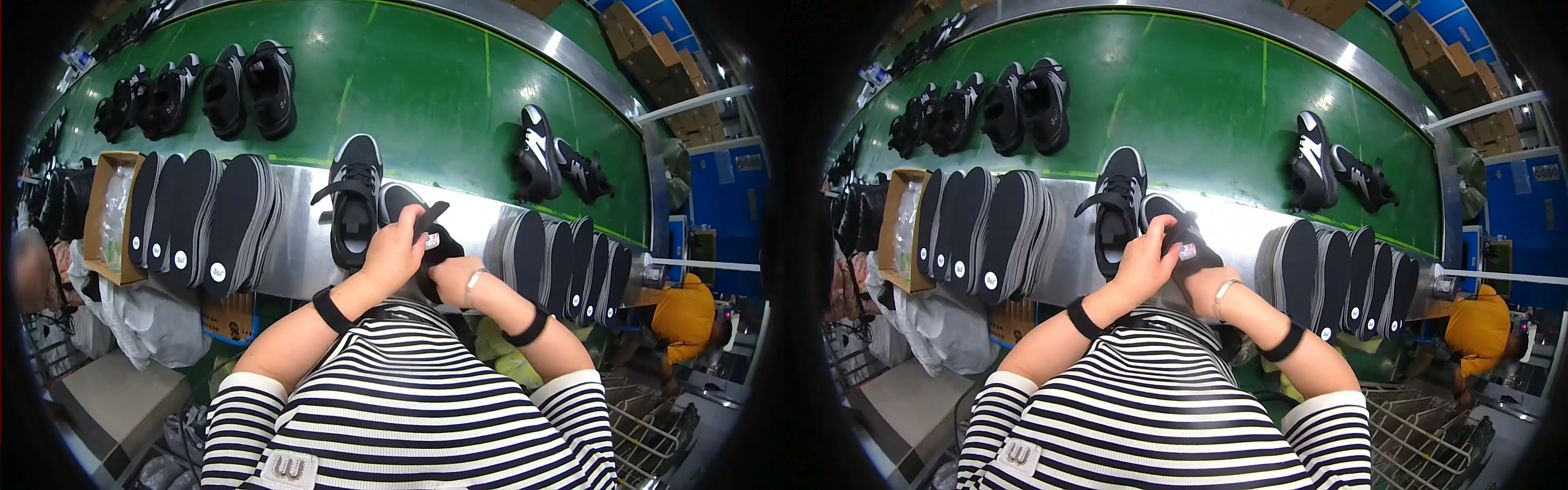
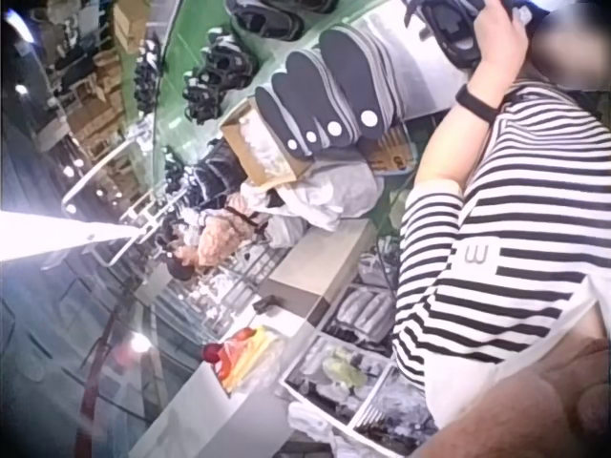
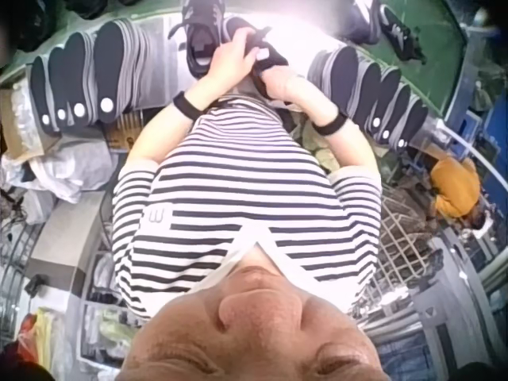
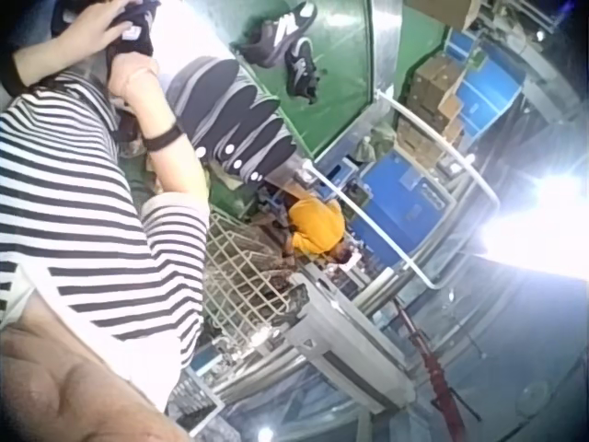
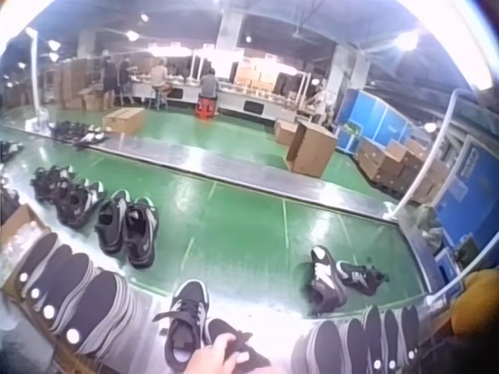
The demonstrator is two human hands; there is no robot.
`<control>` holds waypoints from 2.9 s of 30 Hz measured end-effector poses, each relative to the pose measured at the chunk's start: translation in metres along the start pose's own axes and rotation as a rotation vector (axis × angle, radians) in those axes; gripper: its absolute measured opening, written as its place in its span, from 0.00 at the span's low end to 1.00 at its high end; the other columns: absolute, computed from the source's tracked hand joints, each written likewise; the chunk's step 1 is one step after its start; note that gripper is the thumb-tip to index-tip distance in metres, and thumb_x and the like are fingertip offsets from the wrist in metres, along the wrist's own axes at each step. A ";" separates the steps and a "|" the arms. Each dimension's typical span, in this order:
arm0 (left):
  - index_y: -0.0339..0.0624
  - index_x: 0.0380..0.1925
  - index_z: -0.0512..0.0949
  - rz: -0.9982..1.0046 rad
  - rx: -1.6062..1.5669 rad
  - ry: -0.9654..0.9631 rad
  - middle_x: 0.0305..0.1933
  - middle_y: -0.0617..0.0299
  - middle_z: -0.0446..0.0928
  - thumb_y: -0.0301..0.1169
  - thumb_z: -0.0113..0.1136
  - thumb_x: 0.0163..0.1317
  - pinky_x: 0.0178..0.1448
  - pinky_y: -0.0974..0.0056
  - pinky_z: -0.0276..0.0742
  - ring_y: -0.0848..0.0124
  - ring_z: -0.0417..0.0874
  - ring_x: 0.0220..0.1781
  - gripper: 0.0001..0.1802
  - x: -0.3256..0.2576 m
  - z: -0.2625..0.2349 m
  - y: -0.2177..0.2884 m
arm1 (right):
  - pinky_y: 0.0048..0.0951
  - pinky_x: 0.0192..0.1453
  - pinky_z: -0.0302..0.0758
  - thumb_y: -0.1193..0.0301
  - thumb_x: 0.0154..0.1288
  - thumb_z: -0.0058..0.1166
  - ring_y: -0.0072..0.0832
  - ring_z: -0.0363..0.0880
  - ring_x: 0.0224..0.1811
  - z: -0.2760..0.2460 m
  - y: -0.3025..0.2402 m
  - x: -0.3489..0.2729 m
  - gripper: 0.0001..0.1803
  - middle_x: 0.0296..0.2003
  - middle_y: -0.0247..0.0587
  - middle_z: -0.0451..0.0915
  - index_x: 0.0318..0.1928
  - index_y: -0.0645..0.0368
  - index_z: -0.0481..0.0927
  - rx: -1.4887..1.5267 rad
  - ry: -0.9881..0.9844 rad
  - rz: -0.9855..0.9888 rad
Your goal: The person inserts black insoles into a series of black and white sneakers on a green conveyor belt. They pick up insoles from a stack, place them into the shoes, and adjust the fit by hand. The shoes are arranged in pairs on the belt, and the person works sequentially through them.
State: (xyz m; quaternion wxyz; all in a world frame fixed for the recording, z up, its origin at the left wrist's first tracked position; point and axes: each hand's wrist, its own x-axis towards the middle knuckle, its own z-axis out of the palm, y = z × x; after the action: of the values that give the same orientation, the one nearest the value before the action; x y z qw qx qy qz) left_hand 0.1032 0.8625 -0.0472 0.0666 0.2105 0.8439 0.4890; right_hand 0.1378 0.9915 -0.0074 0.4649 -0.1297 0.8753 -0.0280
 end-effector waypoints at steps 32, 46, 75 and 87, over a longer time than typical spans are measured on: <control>0.33 0.55 0.58 -0.462 0.767 0.761 0.49 0.44 0.67 0.30 0.65 0.41 0.55 0.57 0.63 0.50 0.67 0.51 0.40 -0.076 -0.242 -0.045 | 0.39 0.51 0.62 0.69 0.54 0.49 0.36 0.74 0.32 -0.031 0.014 -0.058 0.10 0.25 0.38 0.76 0.36 0.58 0.75 0.362 0.919 -0.259; 0.29 0.53 0.60 -0.338 0.776 0.984 0.48 0.44 0.67 0.31 0.65 0.43 0.54 0.59 0.63 0.55 0.69 0.50 0.37 -0.077 -0.240 -0.063 | 0.35 0.44 0.66 0.67 0.56 0.47 0.37 0.74 0.34 -0.018 -0.001 -0.032 0.10 0.28 0.41 0.77 0.35 0.59 0.76 0.548 0.771 -0.395; 0.35 0.32 0.76 0.114 0.145 -0.102 0.29 0.56 0.77 0.30 0.60 0.46 0.38 0.64 0.73 0.62 0.78 0.33 0.13 0.040 -0.039 -0.006 | 0.32 0.28 0.73 0.71 0.50 0.48 0.33 0.76 0.28 -0.035 0.019 -0.080 0.05 0.26 0.38 0.74 0.23 0.56 0.77 -0.164 0.541 -0.202; 0.32 0.37 0.74 -0.238 -0.215 -0.077 0.30 0.50 0.77 0.32 0.50 0.57 0.38 0.66 0.72 0.64 0.78 0.32 0.13 0.035 -0.021 -0.011 | 0.40 0.38 0.70 0.65 0.50 0.49 0.38 0.75 0.34 -0.006 0.008 0.012 0.11 0.29 0.43 0.74 0.32 0.58 0.74 -0.022 0.651 -0.037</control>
State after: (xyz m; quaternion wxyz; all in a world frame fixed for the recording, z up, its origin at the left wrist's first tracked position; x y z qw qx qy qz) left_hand 0.0622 0.8560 -0.0426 0.1787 0.1193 0.8024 0.5568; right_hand 0.1251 0.9959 -0.0152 0.1587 -0.1349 0.9758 -0.0669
